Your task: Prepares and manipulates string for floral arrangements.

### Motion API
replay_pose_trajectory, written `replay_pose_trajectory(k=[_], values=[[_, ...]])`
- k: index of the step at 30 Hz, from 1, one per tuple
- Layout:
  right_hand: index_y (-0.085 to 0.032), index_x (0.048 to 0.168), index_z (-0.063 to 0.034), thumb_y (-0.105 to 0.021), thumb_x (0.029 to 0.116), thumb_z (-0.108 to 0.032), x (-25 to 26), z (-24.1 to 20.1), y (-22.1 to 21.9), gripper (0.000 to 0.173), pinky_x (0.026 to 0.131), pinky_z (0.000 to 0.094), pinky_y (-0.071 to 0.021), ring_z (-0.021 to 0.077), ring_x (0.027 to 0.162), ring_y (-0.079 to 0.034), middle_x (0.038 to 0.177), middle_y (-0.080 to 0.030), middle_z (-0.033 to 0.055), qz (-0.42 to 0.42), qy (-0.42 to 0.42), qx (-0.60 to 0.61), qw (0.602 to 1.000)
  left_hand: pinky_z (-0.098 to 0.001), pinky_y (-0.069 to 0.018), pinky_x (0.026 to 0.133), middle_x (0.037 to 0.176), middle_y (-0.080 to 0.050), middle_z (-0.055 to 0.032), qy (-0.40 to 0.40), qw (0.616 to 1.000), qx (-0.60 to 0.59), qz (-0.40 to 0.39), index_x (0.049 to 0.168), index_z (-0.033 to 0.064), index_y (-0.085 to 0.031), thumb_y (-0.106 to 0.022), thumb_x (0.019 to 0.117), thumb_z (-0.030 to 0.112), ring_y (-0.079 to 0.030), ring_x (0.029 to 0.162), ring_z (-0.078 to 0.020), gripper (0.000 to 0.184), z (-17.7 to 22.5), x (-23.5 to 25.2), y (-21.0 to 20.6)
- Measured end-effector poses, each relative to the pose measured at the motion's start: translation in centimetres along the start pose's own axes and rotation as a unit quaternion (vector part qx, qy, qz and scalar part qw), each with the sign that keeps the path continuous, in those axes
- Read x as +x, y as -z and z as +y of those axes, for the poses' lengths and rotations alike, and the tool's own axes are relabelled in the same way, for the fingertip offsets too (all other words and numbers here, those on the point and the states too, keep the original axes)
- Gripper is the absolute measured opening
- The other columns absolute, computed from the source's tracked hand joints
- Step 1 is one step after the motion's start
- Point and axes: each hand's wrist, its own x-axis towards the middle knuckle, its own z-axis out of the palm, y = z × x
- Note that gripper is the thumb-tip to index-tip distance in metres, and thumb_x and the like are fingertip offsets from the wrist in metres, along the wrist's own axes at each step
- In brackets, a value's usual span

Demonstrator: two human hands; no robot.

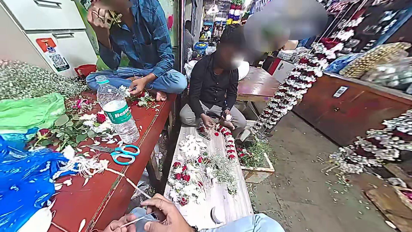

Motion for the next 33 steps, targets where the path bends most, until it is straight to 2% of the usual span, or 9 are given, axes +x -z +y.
replay_pose_trajectory(k=[3,6,11,13,18,24,28,31,33], values=[[-0.074,0.103,0.0039,-0.067,0.0929,-0.003,0.3,-0.7,1.1,0.015,0.078,0.0278,-0.0571,0.0114,0.086,-0.066,0.096,-0.071,0.0102,0.04,0.024,-0.04,0.998,-0.0179,-0.048,0.056,0.133,-0.069,-0.0054,0.029,1.0,0.011,0.003,0.102,0.0197,-0.075,-0.039,0.1063,0.022,-0.068,0.081,-0.0046,0.036,-0.2,0.1,-0.6],[-0.077,0.097,-0.0006,-0.068,0.0934,-0.004,0.4,-1.3,1.2,0.01,0.075,0.0245,-0.0574,0.0071,0.083,-0.065,0.091,-0.071,0.0048,0.04,0.025,-0.047,0.998,-0.0155,-0.0386,0.047,0.131,-0.068,-0.0111,0.057,0.998,-0.001,0.034,0.114,0.0085,-0.071,-0.034,0.1072,0.02,-0.059,0.065,-0.0019,0.039,0.5,-1.5,-1.5],[-0.077,0.099,0.0004,-0.068,0.093,-0.003,1.2,-1.6,2.1,0.011,0.063,0.021,-0.0522,0.0056,0.071,-0.06,0.085,-0.069,0.0037,0.037,0.006,-0.031,0.999,-0.0189,-0.0441,0.051,0.082,-0.06,0.0,0.088,0.991,-0.097,0.025,0.104,0.0106,-0.063,-0.04,0.1078,0.02,-0.053,0.059,-0.0054,0.025,0.9,-0.2,-2.2],[-0.077,0.098,0.0002,-0.068,0.093,-0.004,1.0,-1.3,2.0,0.011,0.062,0.0204,-0.0503,0.0051,0.07,-0.058,0.083,-0.067,0.003,0.033,0.007,-0.031,0.999,-0.0202,-0.0454,0.052,0.076,-0.057,0.0008,0.08,0.991,-0.103,0.026,0.105,0.0092,-0.064,-0.043,0.1075,0.02,-0.053,0.058,-0.006,0.024,0.8,0.1,-2.2],[-0.063,0.129,0.0059,-0.059,0.0978,-0.007,1.1,-1.3,2.1,0.034,0.071,0.0261,-0.0553,0.0086,0.079,-0.062,0.096,-0.068,0.0051,-0.001,-0.003,0.049,0.999,-0.0251,-0.0508,0.058,0.14,-0.06,-0.0206,0.042,0.998,-0.039,0.005,0.109,0.0044,-0.059,-0.03,0.1044,0.014,-0.07,0.088,-0.0171,0.03,0.7,0.4,-1.3],[-0.054,0.136,0.0007,-0.044,0.1026,-0.022,1.5,-0.9,2.9,0.042,0.071,0.024,-0.0502,0.0063,0.079,-0.058,0.091,-0.064,-0.0009,0.009,0.023,0.115,0.993,-0.025,-0.0491,0.053,0.157,-0.046,-0.0186,0.086,0.98,-0.074,-0.161,0.094,0.012,-0.063,-0.038,0.1021,0.016,-0.072,0.1,-0.0198,0.026,0.6,-0.1,-0.9],[-0.073,0.113,-0.0073,-0.061,0.0959,-0.012,1.2,-1.3,3.1,0.021,0.068,0.0188,-0.0504,0.0007,0.077,-0.058,0.091,-0.068,-0.0034,0.029,0.044,0.04,0.998,-0.0269,-0.054,0.062,0.13,-0.064,-0.0125,0.065,0.987,-0.032,-0.141,0.095,0.0111,-0.07,-0.051,0.1011,0.02,-0.068,0.087,-0.0153,0.022,0.0,-0.1,-0.5],[-0.076,0.098,-0.0054,-0.069,0.0955,-0.014,1.0,-0.9,2.9,0.011,0.069,0.0223,-0.0536,0.0062,0.079,-0.062,0.089,-0.068,0.0018,0.026,0.05,0.022,0.998,-0.0275,-0.0567,0.067,0.132,-0.062,-0.0121,0.012,0.997,0.03,-0.072,0.092,0.0085,-0.074,-0.057,0.0999,0.019,-0.066,0.087,-0.0137,0.021,-0.2,0.0,-0.9],[-0.077,0.097,-0.0038,-0.07,0.0943,-0.011,0.6,-0.5,2.6,0.01,0.067,0.0227,-0.0539,0.0066,0.077,-0.063,0.087,-0.069,0.003,0.025,0.038,0.017,0.999,-0.0236,-0.0531,0.062,0.113,-0.068,-0.0072,-0.01,0.999,0.046,-0.005,0.095,0.0089,-0.077,-0.063,0.0984,0.02,-0.062,0.076,-0.0087,0.018,-0.3,0.1,-1.5]])
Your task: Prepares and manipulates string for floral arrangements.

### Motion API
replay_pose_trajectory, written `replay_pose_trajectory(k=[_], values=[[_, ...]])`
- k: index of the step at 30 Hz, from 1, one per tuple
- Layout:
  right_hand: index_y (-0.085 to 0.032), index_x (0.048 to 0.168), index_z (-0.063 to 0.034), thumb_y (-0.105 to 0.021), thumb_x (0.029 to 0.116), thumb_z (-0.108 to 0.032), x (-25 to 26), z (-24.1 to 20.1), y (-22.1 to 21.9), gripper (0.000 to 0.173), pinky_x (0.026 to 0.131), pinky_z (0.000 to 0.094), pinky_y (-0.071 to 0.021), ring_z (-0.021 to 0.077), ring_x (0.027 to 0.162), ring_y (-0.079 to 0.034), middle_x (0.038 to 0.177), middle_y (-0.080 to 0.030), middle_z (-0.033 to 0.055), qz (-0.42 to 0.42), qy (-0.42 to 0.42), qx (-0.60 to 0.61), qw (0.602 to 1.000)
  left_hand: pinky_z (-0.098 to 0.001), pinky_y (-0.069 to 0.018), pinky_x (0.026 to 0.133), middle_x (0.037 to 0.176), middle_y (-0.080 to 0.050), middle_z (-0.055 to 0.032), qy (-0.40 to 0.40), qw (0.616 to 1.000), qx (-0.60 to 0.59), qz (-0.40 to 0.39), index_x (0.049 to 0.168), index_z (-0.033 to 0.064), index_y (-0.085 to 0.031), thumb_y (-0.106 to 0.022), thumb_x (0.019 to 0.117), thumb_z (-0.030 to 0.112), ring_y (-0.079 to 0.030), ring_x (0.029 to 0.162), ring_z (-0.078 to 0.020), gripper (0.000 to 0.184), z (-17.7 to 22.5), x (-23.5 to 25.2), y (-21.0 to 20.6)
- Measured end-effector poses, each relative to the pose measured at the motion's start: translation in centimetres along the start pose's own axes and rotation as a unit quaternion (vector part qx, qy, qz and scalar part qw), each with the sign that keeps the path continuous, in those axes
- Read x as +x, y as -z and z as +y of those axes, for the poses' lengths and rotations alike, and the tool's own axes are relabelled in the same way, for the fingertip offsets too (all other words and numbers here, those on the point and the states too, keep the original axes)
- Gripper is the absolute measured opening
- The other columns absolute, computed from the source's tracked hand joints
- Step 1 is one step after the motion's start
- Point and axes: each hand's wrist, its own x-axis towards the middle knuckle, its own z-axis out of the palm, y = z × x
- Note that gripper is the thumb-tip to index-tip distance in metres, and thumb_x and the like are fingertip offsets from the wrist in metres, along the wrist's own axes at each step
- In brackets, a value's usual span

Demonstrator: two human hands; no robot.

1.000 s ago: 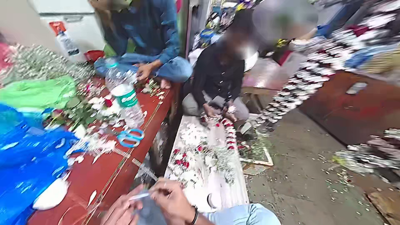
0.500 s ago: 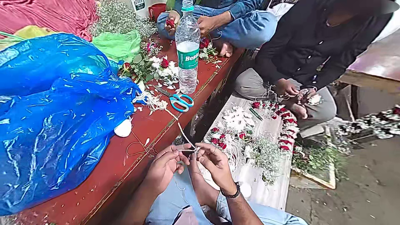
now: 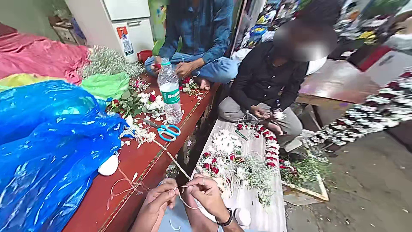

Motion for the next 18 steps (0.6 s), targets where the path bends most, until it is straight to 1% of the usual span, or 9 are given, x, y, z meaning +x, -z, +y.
replay_pose_trajectory(k=[2,5,7,9,11,12,14,15,18], values=[[-0.077,0.096,-0.0019,-0.07,0.0929,-0.007,-0.7,0.4,-0.2,0.009,0.067,0.0244,-0.0558,0.008,0.075,-0.064,0.086,-0.071,0.0049,-0.001,-0.013,-0.015,1.0,-0.0187,-0.0455,0.053,0.092,-0.069,-0.0031,0.0,0.999,-0.008,0.043,0.098,0.008,-0.077,-0.06,0.099,0.018,-0.053,0.06,-0.0029,0.019,0.0,-0.2,-0.6],[-0.078,0.092,-0.0032,-0.072,0.0927,-0.009,-1.8,0.9,-0.5,0.009,0.067,0.0261,-0.0553,0.009,0.074,-0.063,0.082,-0.07,0.0044,-0.023,0.008,-0.076,0.997,-0.0152,-0.0423,0.045,0.087,-0.072,-0.0058,-0.001,0.999,-0.012,0.04,0.107,0.004,-0.075,-0.049,0.1058,0.013,-0.048,0.049,0.0002,0.028,0.0,-0.7,-1.0],[-0.079,0.088,-0.0075,-0.072,0.0931,-0.016,-2.4,0.8,-0.8,0.012,0.068,0.0283,-0.0529,0.0093,0.072,-0.061,0.076,-0.066,0.0013,-0.046,0.028,-0.144,0.988,-0.0147,-0.0396,0.043,0.08,-0.07,-0.0036,-0.025,0.997,0.048,0.059,0.107,0.0027,-0.076,-0.052,0.1035,0.006,-0.046,0.048,0.0006,0.025,-0.5,-0.8,-1.3],[-0.079,0.088,-0.0094,-0.071,0.094,-0.019,-2.6,0.1,-1.0,0.014,0.067,0.0292,-0.0527,0.0094,0.07,-0.06,0.076,-0.066,0.0007,-0.061,0.029,-0.183,0.981,-0.0156,-0.0375,0.046,0.083,-0.072,-0.0016,-0.055,0.989,0.106,0.084,0.099,0.0052,-0.079,-0.058,0.097,0.003,-0.046,0.052,0.0007,0.021,-1.1,-0.8,-1.4],[-0.078,0.09,-0.0087,-0.07,0.0938,-0.018,-2.8,-0.9,-0.9,0.013,0.062,0.0278,-0.0527,0.0074,0.066,-0.06,0.078,-0.069,0.001,-0.042,0.002,-0.184,0.982,-0.0157,-0.0364,0.045,0.081,-0.07,-0.0002,-0.067,0.986,0.117,0.1,0.091,0.008,-0.079,-0.059,0.0934,0.003,-0.045,0.051,0.0007,0.021,-1.4,-0.9,-1.5],[-0.078,0.092,-0.0076,-0.071,0.093,-0.017,-2.6,-1.3,-0.7,0.011,0.058,0.0261,-0.0512,0.0056,0.062,-0.058,0.076,-0.07,0.0008,-0.022,-0.017,-0.164,0.986,-0.0159,-0.036,0.045,0.079,-0.068,-0.0003,-0.066,0.985,0.117,0.106,0.091,0.0079,-0.078,-0.059,0.0936,0.004,-0.044,0.05,-0.0001,0.02,-1.3,-0.9,-1.4],[-0.078,0.093,-0.0044,-0.073,0.0923,-0.012,-2.3,-2.0,-0.2,0.009,0.049,0.023,-0.0418,0.0031,0.052,-0.049,0.065,-0.064,-0.0004,0.019,-0.062,-0.101,0.993,-0.0166,-0.0365,0.043,0.077,-0.067,-0.0021,-0.064,0.982,0.124,0.126,0.091,0.006,-0.077,-0.059,0.0938,0.004,-0.045,0.049,-0.0017,0.018,-0.9,-0.8,-0.9],[-0.078,0.093,-0.0037,-0.072,0.0925,-0.011,-2.1,-2.5,0.0,0.009,0.049,0.0227,-0.0415,0.0033,0.052,-0.049,0.064,-0.063,-0.0007,0.032,-0.085,-0.082,0.993,-0.0172,-0.0372,0.043,0.077,-0.067,-0.0032,-0.07,0.979,0.136,0.134,0.091,0.0052,-0.077,-0.06,0.0937,0.005,-0.046,0.049,-0.0029,0.017,-0.7,-0.8,-0.5],[-0.077,0.093,-0.0021,-0.07,0.0935,-0.008,-1.5,-3.6,0.5,0.009,0.06,0.0257,-0.0552,0.0077,0.064,-0.064,0.078,-0.072,0.0035,0.028,-0.116,-0.067,0.991,-0.0188,-0.0437,0.044,0.089,-0.071,-0.0047,-0.104,0.961,0.2,0.158,0.092,0.0063,-0.079,-0.071,0.0888,0.007,-0.052,0.052,-0.0059,0.009,-0.1,-0.9,1.0]])
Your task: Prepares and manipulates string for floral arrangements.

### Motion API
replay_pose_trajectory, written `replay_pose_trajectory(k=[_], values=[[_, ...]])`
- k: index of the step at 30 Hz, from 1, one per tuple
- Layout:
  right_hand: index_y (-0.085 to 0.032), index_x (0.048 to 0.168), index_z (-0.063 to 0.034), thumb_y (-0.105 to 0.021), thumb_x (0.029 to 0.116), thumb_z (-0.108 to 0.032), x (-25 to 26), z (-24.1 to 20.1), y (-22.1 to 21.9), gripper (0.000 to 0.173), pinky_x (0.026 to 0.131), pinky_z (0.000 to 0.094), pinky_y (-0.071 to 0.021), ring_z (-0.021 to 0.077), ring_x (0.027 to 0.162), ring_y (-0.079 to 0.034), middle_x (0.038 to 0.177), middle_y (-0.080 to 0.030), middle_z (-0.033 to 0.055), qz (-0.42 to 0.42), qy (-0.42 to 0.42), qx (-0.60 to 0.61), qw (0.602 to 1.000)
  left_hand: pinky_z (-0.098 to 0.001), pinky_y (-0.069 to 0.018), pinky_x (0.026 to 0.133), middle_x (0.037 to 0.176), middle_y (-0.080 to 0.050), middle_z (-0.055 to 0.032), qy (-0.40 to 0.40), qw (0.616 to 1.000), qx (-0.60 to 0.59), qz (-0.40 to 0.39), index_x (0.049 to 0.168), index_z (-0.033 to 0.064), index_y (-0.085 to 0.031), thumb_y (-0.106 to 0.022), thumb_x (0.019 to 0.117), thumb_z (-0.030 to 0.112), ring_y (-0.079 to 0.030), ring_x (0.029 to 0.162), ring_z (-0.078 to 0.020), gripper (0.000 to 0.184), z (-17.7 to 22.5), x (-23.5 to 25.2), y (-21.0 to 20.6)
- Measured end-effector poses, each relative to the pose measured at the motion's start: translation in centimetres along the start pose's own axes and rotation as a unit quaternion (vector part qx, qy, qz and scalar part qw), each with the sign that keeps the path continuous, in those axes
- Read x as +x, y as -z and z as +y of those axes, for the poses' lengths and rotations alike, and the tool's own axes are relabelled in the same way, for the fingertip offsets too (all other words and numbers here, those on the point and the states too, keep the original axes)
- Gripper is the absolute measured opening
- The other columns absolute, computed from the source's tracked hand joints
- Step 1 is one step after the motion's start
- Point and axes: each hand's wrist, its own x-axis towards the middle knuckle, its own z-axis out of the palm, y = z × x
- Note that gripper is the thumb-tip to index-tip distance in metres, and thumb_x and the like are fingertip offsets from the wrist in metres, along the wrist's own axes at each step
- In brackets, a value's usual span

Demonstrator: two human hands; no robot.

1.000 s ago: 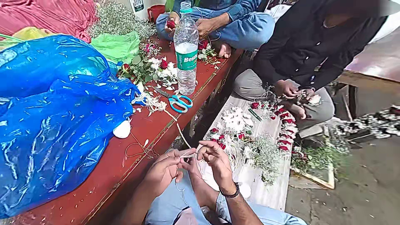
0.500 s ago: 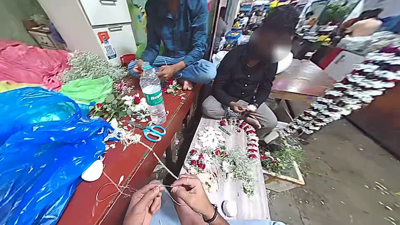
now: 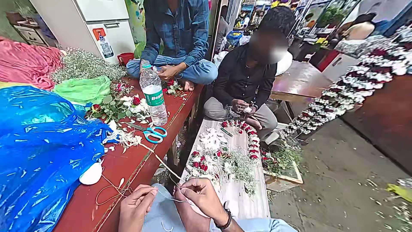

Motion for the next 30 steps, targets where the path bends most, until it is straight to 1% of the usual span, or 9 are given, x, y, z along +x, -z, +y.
replay_pose_trajectory(k=[3,7,9,11,15,20,25,27,30], values=[[-0.078,0.091,-0.0032,-0.071,0.092,-0.009,0.2,-0.3,-0.1,0.009,0.067,0.0265,-0.0563,0.0096,0.075,-0.065,0.084,-0.07,0.004,-0.022,0.031,-0.028,0.999,-0.0189,-0.0465,0.045,0.097,-0.076,-0.0083,0.004,1.0,-0.023,-0.007,0.095,0.0047,-0.08,-0.07,0.0886,0.002,-0.055,0.051,-0.0054,0.012,0.4,0.1,0.7],[-0.077,0.088,-0.0088,-0.071,0.0937,-0.018,0.8,0.3,-0.9,0.013,0.063,0.0281,-0.0513,0.0082,0.068,-0.06,0.076,-0.067,0.0002,-0.07,0.097,-0.119,0.986,-0.021,-0.0497,0.044,0.115,-0.075,-0.017,0.04,0.994,-0.074,-0.069,0.1,0.0026,-0.069,-0.051,0.1018,0.002,-0.061,0.049,-0.0076,0.019,1.5,-0.1,0.2],[-0.078,0.087,-0.0112,-0.07,0.0943,-0.02,1.0,0.5,-1.6,0.014,0.062,0.0292,-0.0524,0.0074,0.066,-0.06,0.076,-0.069,-0.001,-0.087,0.113,-0.156,0.977,-0.0229,-0.0517,0.046,0.118,-0.074,-0.0179,0.053,0.99,-0.063,-0.115,0.105,0.0027,-0.064,-0.048,0.1047,0.004,-0.064,0.052,-0.01,0.016,1.9,-0.3,-0.1],[-0.079,0.087,-0.012,-0.07,0.0937,-0.021,1.0,0.7,-2.2,0.014,0.06,0.0299,-0.0524,0.0072,0.063,-0.06,0.075,-0.07,-0.0013,-0.086,0.115,-0.17,0.975,-0.0241,-0.053,0.049,0.107,-0.076,-0.0155,0.061,0.986,-0.032,-0.154,0.108,0.0008,-0.064,-0.05,0.104,0.004,-0.067,0.058,-0.0116,0.014,2.1,-0.4,-0.4],[-0.079,0.088,-0.0117,-0.072,0.0926,-0.02,1.1,0.7,-2.4,0.012,0.056,0.0276,-0.051,0.0052,0.058,-0.058,0.073,-0.071,-0.0013,-0.064,0.11,-0.155,0.98,-0.0251,-0.0549,0.056,0.084,-0.07,-0.0054,0.059,0.98,0.024,-0.189,0.102,0.0014,-0.069,-0.062,0.0969,0.001,-0.064,0.063,-0.0102,0.009,1.5,-0.3,0.2],[-0.08,0.092,-0.0112,-0.073,0.0934,-0.021,0.8,0.7,-2.2,0.012,0.044,0.0255,-0.0353,0.0028,0.045,-0.04,0.054,-0.054,-0.0041,-0.05,0.085,-0.077,0.992,-0.0226,-0.052,0.053,0.083,-0.069,-0.0043,0.059,0.982,0.035,-0.175,0.1,0.003,-0.071,-0.064,0.0959,0.005,-0.061,0.06,-0.0086,0.008,1.1,-0.3,0.8],[-0.081,0.094,-0.0082,-0.074,0.0926,-0.015,0.2,0.0,-2.3,0.01,0.044,0.021,-0.0341,-0.0008,0.045,-0.04,0.057,-0.06,-0.0026,-0.035,0.078,-0.005,0.996,-0.0214,-0.051,0.051,0.084,-0.07,-0.0069,0.045,0.989,0.024,-0.136,0.099,0.0025,-0.072,-0.063,0.0961,0.005,-0.061,0.06,-0.009,0.009,1.1,-0.3,0.7],[-0.081,0.094,-0.0073,-0.075,0.0914,-0.012,-0.2,-0.1,-2.4,0.008,0.047,0.0204,-0.0378,-0.001,0.048,-0.044,0.061,-0.064,-0.0015,-0.015,0.089,0.001,0.996,-0.0221,-0.0523,0.054,0.085,-0.07,-0.0052,0.017,0.99,0.047,-0.133,0.098,0.0032,-0.073,-0.064,0.0951,0.005,-0.062,0.063,-0.0088,0.009,1.0,-0.4,0.6],[-0.08,0.094,-0.0039,-0.074,0.0916,-0.008,-0.3,-0.2,-2.1,0.007,0.06,0.0228,-0.0547,0.0052,0.064,-0.063,0.078,-0.073,0.003,-0.003,0.095,0.004,0.995,-0.0245,-0.0559,0.063,0.096,-0.072,-0.0006,-0.053,0.981,0.143,-0.119,0.091,0.0101,-0.076,-0.07,0.091,0.012,-0.067,0.08,-0.009,0.007,0.6,-0.5,0.6]])
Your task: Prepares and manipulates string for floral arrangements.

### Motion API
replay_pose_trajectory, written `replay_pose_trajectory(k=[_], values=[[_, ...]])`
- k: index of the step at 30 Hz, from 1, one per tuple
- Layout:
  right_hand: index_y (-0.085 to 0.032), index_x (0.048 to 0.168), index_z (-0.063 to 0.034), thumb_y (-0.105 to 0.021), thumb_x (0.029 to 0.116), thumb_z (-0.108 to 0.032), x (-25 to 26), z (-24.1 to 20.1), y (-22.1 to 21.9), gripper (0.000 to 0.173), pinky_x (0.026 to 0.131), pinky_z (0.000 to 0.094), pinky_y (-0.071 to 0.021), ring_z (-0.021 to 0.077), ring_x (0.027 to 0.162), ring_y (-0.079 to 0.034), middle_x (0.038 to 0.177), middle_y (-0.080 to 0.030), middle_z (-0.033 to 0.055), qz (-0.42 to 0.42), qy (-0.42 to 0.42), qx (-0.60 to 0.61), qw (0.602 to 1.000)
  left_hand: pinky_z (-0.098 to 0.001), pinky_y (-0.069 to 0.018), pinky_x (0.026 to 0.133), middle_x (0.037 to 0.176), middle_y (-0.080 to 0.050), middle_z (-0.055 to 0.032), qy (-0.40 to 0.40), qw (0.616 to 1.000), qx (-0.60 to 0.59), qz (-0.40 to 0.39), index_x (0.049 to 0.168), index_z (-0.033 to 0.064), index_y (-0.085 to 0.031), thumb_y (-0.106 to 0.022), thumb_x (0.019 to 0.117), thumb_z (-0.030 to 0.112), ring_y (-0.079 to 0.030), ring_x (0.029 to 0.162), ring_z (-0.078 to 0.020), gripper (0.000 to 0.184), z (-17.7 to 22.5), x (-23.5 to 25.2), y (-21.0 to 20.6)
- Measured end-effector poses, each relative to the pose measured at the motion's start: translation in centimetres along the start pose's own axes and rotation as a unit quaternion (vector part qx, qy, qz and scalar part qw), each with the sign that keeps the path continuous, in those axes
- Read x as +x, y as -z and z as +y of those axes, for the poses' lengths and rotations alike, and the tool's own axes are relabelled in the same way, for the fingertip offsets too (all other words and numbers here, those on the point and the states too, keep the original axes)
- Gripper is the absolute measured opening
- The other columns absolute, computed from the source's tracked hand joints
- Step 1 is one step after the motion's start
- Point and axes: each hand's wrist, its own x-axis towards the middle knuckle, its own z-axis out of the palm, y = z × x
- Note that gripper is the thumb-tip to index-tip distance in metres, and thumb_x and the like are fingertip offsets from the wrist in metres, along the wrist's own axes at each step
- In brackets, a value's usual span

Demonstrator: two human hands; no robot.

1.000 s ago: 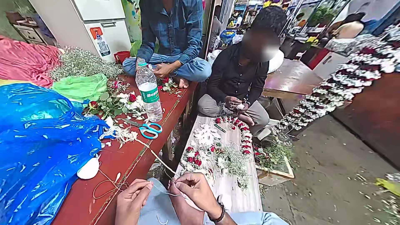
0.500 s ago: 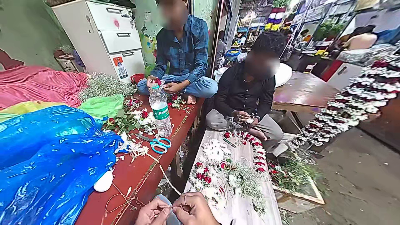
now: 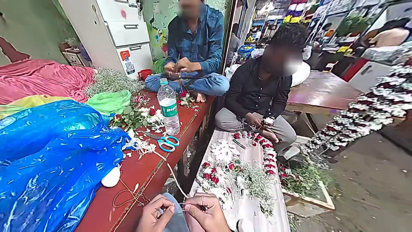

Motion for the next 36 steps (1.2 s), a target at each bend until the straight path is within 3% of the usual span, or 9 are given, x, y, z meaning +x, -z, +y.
replay_pose_trajectory(k=[3,7,11,13,19,22,27,31,36], values=[[-0.08,0.092,-0.003,-0.074,0.0913,-0.007,0.3,-0.4,0.3,0.007,0.065,0.024,-0.0563,0.0087,0.073,-0.065,0.084,-0.072,0.0048,0.012,-0.012,0.006,1.0,-0.0275,-0.0624,0.069,0.112,-0.072,-0.0074,-0.04,0.999,-0.004,0.033,0.08,0.0083,-0.074,-0.071,0.0849,0.008,-0.072,0.091,-0.0145,0.006,0.6,0.1,-0.1],[-0.08,0.092,-0.0034,-0.075,0.0902,-0.008,0.8,-0.8,0.2,0.006,0.064,0.022,-0.0542,0.0078,0.071,-0.063,0.079,-0.068,0.0029,0.041,-0.006,0.014,0.999,-0.0335,-0.0633,0.064,0.109,-0.075,-0.0197,0.006,0.983,-0.185,0.004,0.078,0.0008,-0.068,-0.062,0.0892,0.001,-0.076,0.084,-0.0252,0.013,2.3,0.7,-0.1],[-0.08,0.092,-0.0038,-0.075,0.0898,-0.008,1.2,-1.6,0.2,0.007,0.059,0.0186,-0.048,0.0041,0.066,-0.057,0.077,-0.067,0.0012,0.064,-0.01,0.03,0.997,-0.0414,-0.0641,0.08,0.112,-0.073,-0.0235,0.101,0.954,-0.282,0.006,0.086,-0.0023,-0.07,-0.054,0.0934,0.001,-0.075,0.095,-0.0322,0.018,3.1,1.6,-0.4],[-0.08,0.093,-0.0024,-0.074,0.09,-0.006,1.6,-2.2,0.3,0.007,0.056,0.0198,-0.0515,0.0047,0.063,-0.061,0.079,-0.072,0.0033,0.071,-0.014,0.04,0.997,-0.0422,-0.0623,0.088,0.115,-0.072,-0.0247,0.123,0.949,-0.29,0.003,0.09,-0.0041,-0.07,-0.051,0.0956,0.002,-0.074,0.101,-0.0336,0.021,3.6,2.0,-0.5],[-0.078,0.102,0.0015,-0.07,0.0941,-0.002,2.5,-3.6,0.2,0.012,0.06,0.0196,-0.0556,0.0021,0.067,-0.065,0.088,-0.077,0.004,0.05,0.027,0.026,0.998,-0.0423,-0.0601,0.093,0.116,-0.072,-0.0203,0.133,0.947,-0.292,-0.031,0.094,-0.0047,-0.068,-0.049,0.0979,0.004,-0.072,0.104,-0.0277,0.021,5.2,2.5,-0.8],[-0.078,0.098,0.0027,-0.07,0.0928,-0.001,2.9,-3.8,0.4,0.01,0.064,0.0241,-0.0586,0.0091,0.072,-0.067,0.09,-0.075,0.0085,0.053,0.006,0.011,0.999,-0.0432,-0.0595,0.095,0.119,-0.07,-0.0237,0.127,0.939,-0.318,-0.038,0.092,-0.0064,-0.066,-0.048,0.0984,0.001,-0.072,0.106,-0.03,0.02,5.0,2.9,-0.6],[-0.078,0.094,0.0012,-0.072,0.0911,-0.002,2.9,-3.4,0.4,0.008,0.064,0.0227,-0.0573,0.0106,0.074,-0.064,0.085,-0.068,0.0062,0.035,0.016,-0.03,0.999,-0.0421,-0.06,0.093,0.117,-0.071,-0.0211,0.141,0.934,-0.323,-0.053,0.092,-0.0052,-0.067,-0.052,0.097,0.002,-0.072,0.103,-0.0275,0.017,4.5,2.7,-0.8],[-0.08,0.097,-0.0035,-0.072,0.0936,-0.01,3.0,-2.5,0.1,0.011,0.066,0.0218,-0.0546,0.0074,0.074,-0.061,0.081,-0.064,0.003,-0.013,0.076,-0.123,0.989,-0.0355,-0.0593,0.087,0.113,-0.071,-0.0148,0.14,0.934,-0.321,-0.074,0.089,-0.0012,-0.067,-0.054,0.095,0.004,-0.071,0.096,-0.0183,0.015,4.1,2.6,-0.8],[-0.082,0.103,-0.0118,-0.071,0.0952,-0.016,3.0,-1.8,-0.1,0.014,0.071,0.0258,-0.0491,0.0087,0.077,-0.057,0.079,-0.061,0.001,-0.051,0.121,-0.218,0.967,-0.0327,-0.0581,0.085,0.11,-0.072,-0.0136,0.141,0.934,-0.318,-0.084,0.09,-0.0002,-0.067,-0.054,0.0954,0.006,-0.069,0.093,-0.0159,0.016,3.7,2.6,-0.5]])
